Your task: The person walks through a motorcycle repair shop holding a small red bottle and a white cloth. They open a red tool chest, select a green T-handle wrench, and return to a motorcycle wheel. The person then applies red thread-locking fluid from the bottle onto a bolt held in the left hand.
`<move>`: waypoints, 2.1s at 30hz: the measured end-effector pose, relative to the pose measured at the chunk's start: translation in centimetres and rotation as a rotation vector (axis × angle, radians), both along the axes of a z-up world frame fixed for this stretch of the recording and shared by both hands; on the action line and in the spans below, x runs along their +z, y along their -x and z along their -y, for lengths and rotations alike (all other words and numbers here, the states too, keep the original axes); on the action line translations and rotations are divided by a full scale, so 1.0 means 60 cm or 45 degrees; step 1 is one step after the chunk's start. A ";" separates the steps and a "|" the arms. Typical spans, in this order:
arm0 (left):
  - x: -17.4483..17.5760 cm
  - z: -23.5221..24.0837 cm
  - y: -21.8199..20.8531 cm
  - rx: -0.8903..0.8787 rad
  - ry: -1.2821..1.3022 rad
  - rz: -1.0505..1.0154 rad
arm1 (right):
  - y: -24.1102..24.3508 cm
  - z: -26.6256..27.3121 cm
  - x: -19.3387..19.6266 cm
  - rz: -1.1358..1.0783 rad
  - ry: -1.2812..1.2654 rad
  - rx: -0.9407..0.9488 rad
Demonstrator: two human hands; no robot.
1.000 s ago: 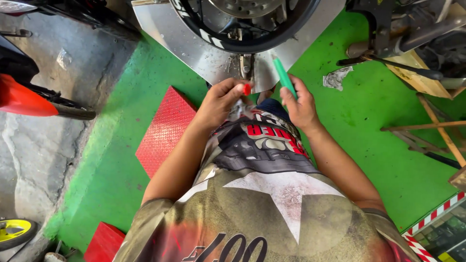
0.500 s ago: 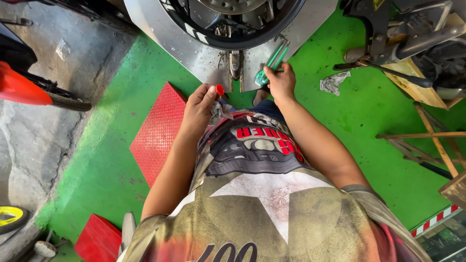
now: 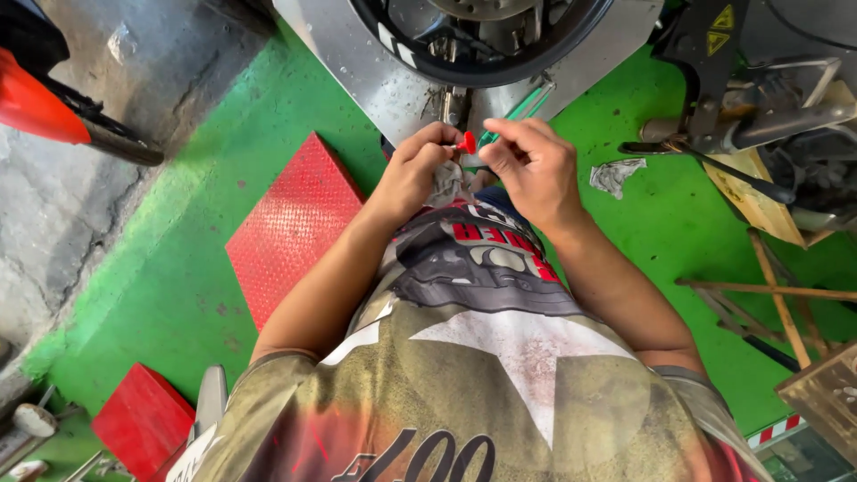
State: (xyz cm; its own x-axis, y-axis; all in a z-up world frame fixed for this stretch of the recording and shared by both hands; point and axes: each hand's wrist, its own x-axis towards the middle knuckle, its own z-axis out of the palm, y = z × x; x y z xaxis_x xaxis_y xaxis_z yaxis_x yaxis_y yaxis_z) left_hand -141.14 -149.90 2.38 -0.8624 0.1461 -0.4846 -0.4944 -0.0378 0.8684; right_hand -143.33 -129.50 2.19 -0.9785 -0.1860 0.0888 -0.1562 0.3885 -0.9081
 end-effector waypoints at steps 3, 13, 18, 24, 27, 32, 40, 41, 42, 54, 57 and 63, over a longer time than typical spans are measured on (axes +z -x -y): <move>0.030 -0.011 0.007 -0.041 -0.031 -0.062 | 0.008 0.005 0.030 -0.158 -0.036 0.155; 0.006 -0.009 0.029 0.010 -0.441 -0.101 | 0.015 0.014 0.110 -0.280 0.132 0.339; 0.037 -0.028 0.022 0.104 -0.516 -0.059 | 0.020 0.028 0.107 -0.399 0.216 0.261; 0.052 -0.034 0.019 0.274 -0.859 -0.004 | 0.025 0.038 0.122 -0.410 0.405 0.317; 0.044 -0.035 0.022 0.277 -0.914 -0.008 | 0.025 0.038 0.121 -0.419 0.444 0.282; 0.062 -0.045 0.021 0.251 -0.922 -0.034 | 0.031 0.032 0.113 -0.510 0.311 0.173; 0.078 -0.044 0.035 0.337 -1.131 0.099 | 0.043 0.029 0.137 -0.339 0.510 0.344; 0.082 -0.043 0.036 0.342 -1.131 0.096 | 0.044 0.027 0.134 -0.338 0.511 0.349; 0.087 -0.043 0.037 0.330 -1.142 0.110 | 0.045 0.024 0.130 -0.320 0.563 0.360; 0.126 -0.045 0.034 0.263 -1.007 0.014 | 0.049 0.011 0.099 -0.153 0.765 0.394; 0.110 -0.050 0.036 0.259 -0.979 -0.033 | 0.050 0.010 0.102 -0.148 0.760 0.425; 0.108 -0.057 0.029 0.226 -0.899 -0.108 | 0.055 0.018 0.112 -0.160 0.755 0.393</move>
State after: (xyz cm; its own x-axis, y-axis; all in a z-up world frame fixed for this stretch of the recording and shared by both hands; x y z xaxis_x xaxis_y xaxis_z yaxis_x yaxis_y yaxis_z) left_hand -142.89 -146.50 8.86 -0.9324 0.2538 -0.2574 -0.3613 -0.6757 0.6426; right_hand -146.63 -130.60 8.90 -0.8639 -0.3399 0.3717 -0.2984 -0.2490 -0.9214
